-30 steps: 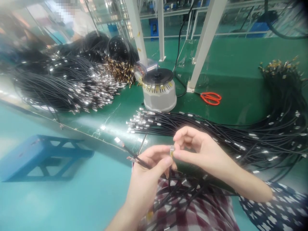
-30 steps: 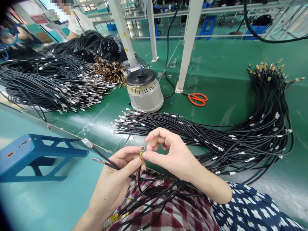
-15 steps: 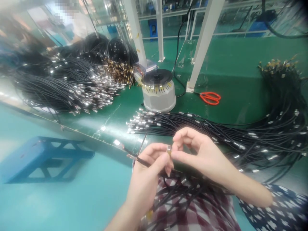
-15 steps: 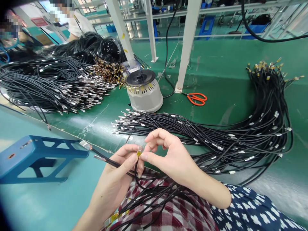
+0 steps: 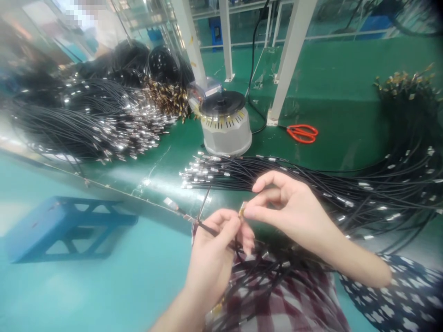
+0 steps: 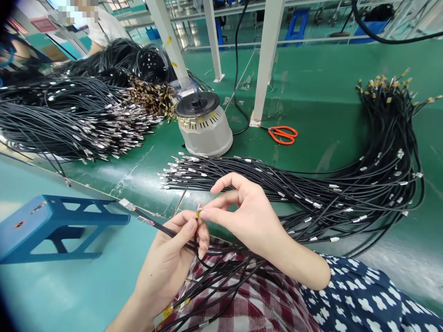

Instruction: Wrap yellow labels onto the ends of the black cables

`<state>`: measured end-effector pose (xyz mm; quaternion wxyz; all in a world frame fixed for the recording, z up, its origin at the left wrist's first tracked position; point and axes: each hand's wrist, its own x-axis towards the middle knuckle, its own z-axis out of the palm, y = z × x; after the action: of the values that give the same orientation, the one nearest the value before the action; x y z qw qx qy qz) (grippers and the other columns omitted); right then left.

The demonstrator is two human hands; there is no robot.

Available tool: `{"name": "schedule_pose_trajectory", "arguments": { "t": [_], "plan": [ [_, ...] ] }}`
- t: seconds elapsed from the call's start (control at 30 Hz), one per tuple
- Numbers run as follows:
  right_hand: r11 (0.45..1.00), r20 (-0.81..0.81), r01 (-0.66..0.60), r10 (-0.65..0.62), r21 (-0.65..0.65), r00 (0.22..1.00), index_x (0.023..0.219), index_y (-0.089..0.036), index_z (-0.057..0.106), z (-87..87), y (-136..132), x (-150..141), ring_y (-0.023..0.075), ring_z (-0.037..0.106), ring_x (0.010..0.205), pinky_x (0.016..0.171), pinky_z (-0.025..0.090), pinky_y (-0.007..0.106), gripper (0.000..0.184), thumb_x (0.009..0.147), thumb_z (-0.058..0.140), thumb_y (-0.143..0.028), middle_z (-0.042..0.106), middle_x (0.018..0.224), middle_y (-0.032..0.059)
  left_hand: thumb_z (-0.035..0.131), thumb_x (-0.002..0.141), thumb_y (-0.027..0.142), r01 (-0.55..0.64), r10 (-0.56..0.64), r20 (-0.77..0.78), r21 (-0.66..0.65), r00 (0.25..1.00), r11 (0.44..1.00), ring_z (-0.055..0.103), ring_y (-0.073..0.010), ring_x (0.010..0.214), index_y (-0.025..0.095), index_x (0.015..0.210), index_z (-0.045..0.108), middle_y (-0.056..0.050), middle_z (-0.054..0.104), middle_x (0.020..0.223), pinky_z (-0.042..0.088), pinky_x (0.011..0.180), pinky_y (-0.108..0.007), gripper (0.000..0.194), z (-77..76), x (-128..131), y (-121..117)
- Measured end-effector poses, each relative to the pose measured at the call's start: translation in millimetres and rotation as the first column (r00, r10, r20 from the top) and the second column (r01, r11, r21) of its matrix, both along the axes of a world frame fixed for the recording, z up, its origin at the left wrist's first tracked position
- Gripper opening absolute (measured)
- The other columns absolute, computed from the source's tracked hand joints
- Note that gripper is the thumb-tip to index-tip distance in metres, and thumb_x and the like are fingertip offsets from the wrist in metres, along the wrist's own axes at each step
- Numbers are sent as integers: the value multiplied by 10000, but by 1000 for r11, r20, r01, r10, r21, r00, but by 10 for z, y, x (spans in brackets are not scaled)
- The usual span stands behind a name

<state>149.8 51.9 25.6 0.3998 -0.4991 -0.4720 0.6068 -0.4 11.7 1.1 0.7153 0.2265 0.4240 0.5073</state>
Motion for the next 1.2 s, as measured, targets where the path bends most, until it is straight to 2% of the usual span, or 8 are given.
{"name": "schedule_pose_trajectory", "arguments": {
  "t": [0.27, 0.43, 0.53, 0.67, 0.83, 0.93, 1.07, 1.2],
  "plan": [
    [999, -117, 21, -18, 28, 993, 760, -215, 443, -72, 32, -41, 104, 642, 591, 637, 495, 227, 355, 669, 765, -95, 698, 629, -72, 674, 845, 218, 30, -30, 38, -14, 999, 999, 540, -87, 446, 139, 743, 607, -4, 635, 539, 425, 441, -174, 146, -33, -5, 24],
    [992, -35, 48, -44, 119, 998, 736, -227, 395, -59, -36, -54, 112, 616, 604, 650, 467, 255, 359, 707, 721, -79, 682, 645, -70, 756, 738, 137, 6, -5, -37, 21, 999, 1000, 564, -104, 471, 154, 747, 604, 14, 638, 545, 446, 441, -184, 153, 0, -7, 58],
    [988, 26, 24, -29, 154, 999, 751, -227, 420, -31, -54, -39, 125, 617, 641, 673, 448, 273, 335, 714, 725, -93, 679, 667, -65, 747, 749, 160, 6, -5, -36, 15, 999, 1000, 574, -114, 433, 147, 710, 607, -10, 666, 533, 454, 419, -197, 146, -3, -7, 53],
    [995, 14, -23, 22, 101, 1000, 791, -222, 462, -51, 7, -29, 131, 617, 665, 705, 432, 292, 331, 698, 764, -124, 695, 691, -54, 751, 767, 210, 23, -23, 6, 25, 1000, 999, 601, -127, 414, 142, 703, 627, -29, 694, 534, 472, 414, -205, 156, -20, -9, 33],
    [992, -237, -122, 113, -23, 965, 835, -208, 510, -181, 116, -51, 126, 638, 635, 696, 472, 287, 373, 662, 840, -214, 710, 672, -45, 761, 776, 275, 70, -72, 92, 23, 993, 997, 605, -122, 391, 129, 671, 638, -36, 696, 528, 472, 387, -189, 218, -54, -14, 36],
    [986, -331, -161, 140, -37, 933, 847, -196, 539, -240, 143, -54, 105, 642, 593, 693, 488, 262, 338, 686, 835, -231, 703, 630, -54, 756, 787, 276, 100, -99, 168, 1, 981, 995, 597, -108, 378, 118, 670, 649, -28, 682, 511, 461, 373, -167, 224, -87, -35, 53],
    [986, -311, -165, 149, -27, 939, 881, -190, 563, -258, 140, -37, 97, 663, 657, 724, 493, 234, 238, 769, 771, -221, 711, 694, -43, 685, 854, 266, 134, -132, 221, 7, 966, 991, 592, -95, 375, 109, 718, 672, -21, 663, 497, 457, 393, -154, 209, -118, -69, 73],
    [992, -215, -122, 128, 41, 968, 923, -184, 608, -261, 137, -25, 131, 667, 776, 802, 502, 278, 145, 858, 672, -296, 707, 804, 5, 653, 877, 245, 138, -130, 217, -20, 967, 990, 602, -96, 396, 111, 734, 674, -23, 665, 511, 446, 408, -154, 197, -118, -72, 86]
  ]
}}
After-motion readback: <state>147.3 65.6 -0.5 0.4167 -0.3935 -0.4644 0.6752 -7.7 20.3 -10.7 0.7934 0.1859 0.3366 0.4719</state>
